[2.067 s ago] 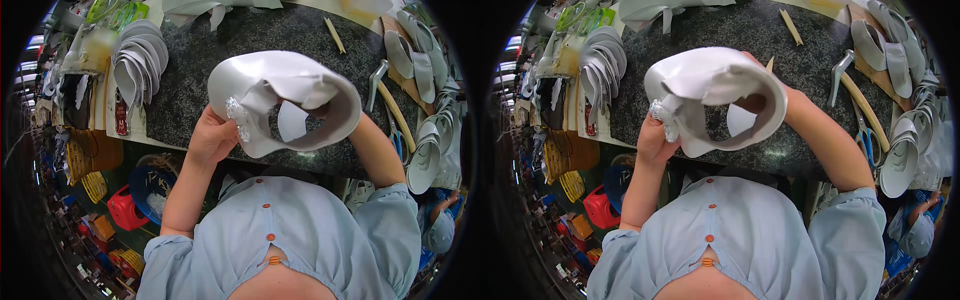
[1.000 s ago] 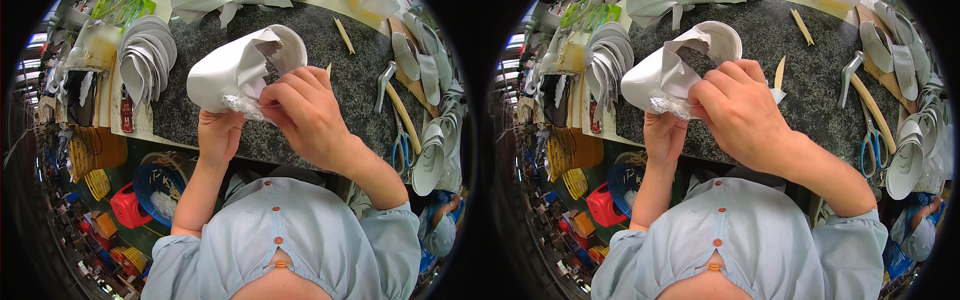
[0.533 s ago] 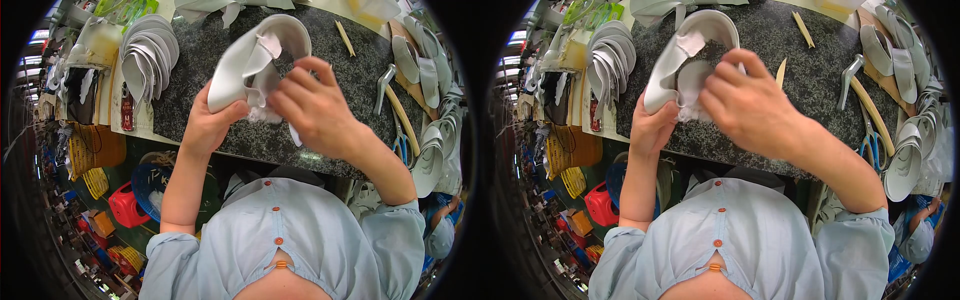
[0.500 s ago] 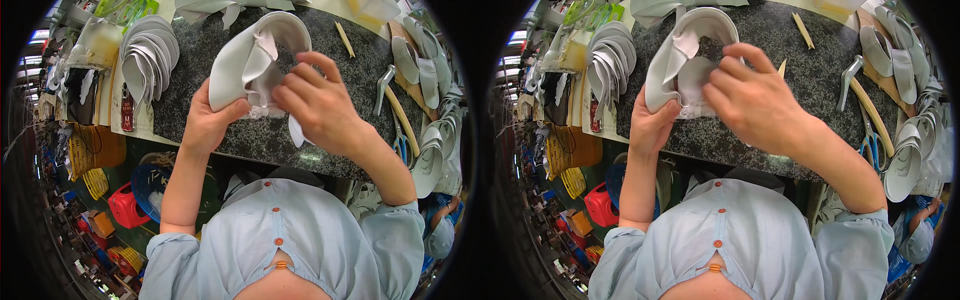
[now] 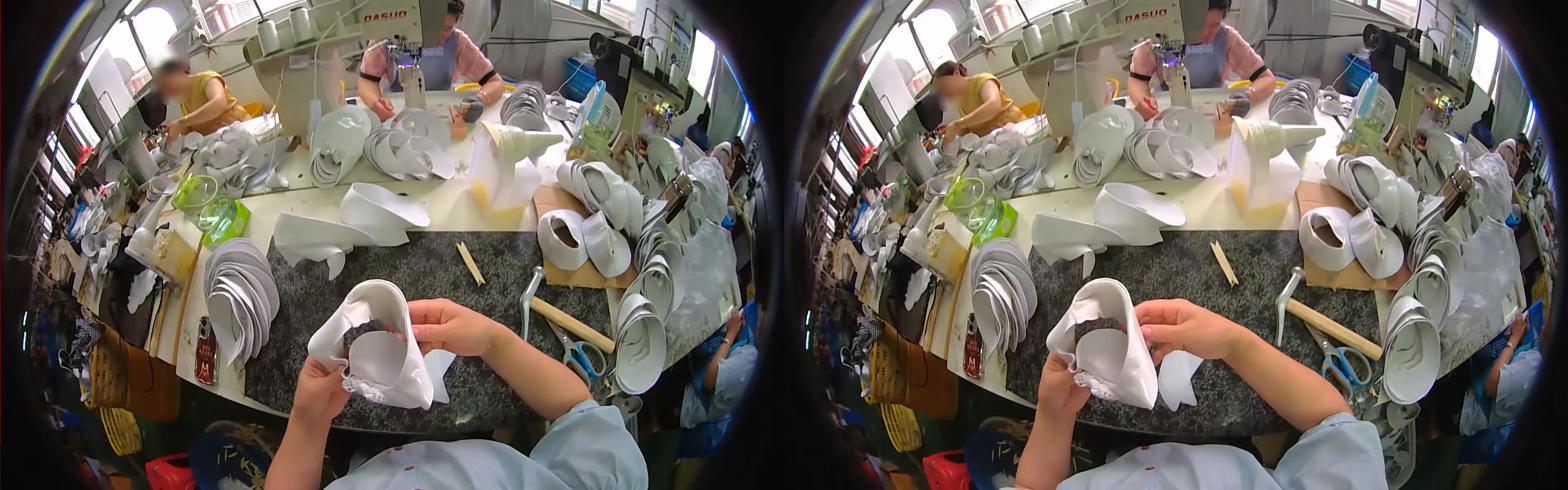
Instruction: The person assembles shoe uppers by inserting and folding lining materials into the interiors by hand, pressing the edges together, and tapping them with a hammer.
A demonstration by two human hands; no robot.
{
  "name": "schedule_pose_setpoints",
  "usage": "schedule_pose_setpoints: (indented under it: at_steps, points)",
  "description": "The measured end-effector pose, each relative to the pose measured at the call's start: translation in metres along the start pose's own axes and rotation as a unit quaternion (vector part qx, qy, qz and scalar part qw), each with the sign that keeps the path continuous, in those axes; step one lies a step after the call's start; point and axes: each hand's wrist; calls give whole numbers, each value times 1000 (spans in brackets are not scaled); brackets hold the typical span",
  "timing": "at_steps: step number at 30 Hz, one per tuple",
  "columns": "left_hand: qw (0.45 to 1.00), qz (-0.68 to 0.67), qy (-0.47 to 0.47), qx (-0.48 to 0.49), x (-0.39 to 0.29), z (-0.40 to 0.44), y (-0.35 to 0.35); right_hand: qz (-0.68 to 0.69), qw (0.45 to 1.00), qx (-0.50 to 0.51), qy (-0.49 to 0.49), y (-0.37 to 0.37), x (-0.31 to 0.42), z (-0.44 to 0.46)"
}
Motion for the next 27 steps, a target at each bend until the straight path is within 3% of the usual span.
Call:
schedule_pose_setpoints:
  at_steps: [5, 6, 8, 10, 12, 16, 22, 24, 26, 27]
  points:
    - [998, 39, -41, 36, -28, 20, -21, -65, 988, 120, 73, -8, 25, 24]
    - [995, 56, -55, 57, -35, 26, -26, -11, 991, 104, 78, -15, 33, 26]
    - [990, 70, -96, 74, -50, 40, -39, -66, 978, 159, 118, -22, 64, 22]
    - [987, 97, -100, 74, -64, 56, -58, -72, 980, 137, 128, -21, 74, 25]
    - [982, 121, -114, 88, -65, 71, -59, -153, 973, 65, 161, -22, 88, 20]
    - [977, 99, -121, 143, -56, 104, -63, -187, 966, 19, 178, -10, 97, 21]
    - [979, 126, -104, 125, -48, 139, -68, -128, 966, -86, 208, 4, 96, 25]
    - [981, 105, -127, 102, -44, 148, -70, -107, 937, -129, 307, 18, 91, 28]
    - [968, 141, -203, 37, -32, 151, -79, -424, 830, -258, 255, 25, 100, 32]
    - [962, 161, -222, 17, -30, 151, -83, -228, 878, -346, 239, 16, 109, 43]
Point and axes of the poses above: each hand's wrist, its own z-axis towards the middle knuckle, its own y-axis out of the back of the hand, x = y × z, and after that the axes turned 8 degrees about z, right-handed
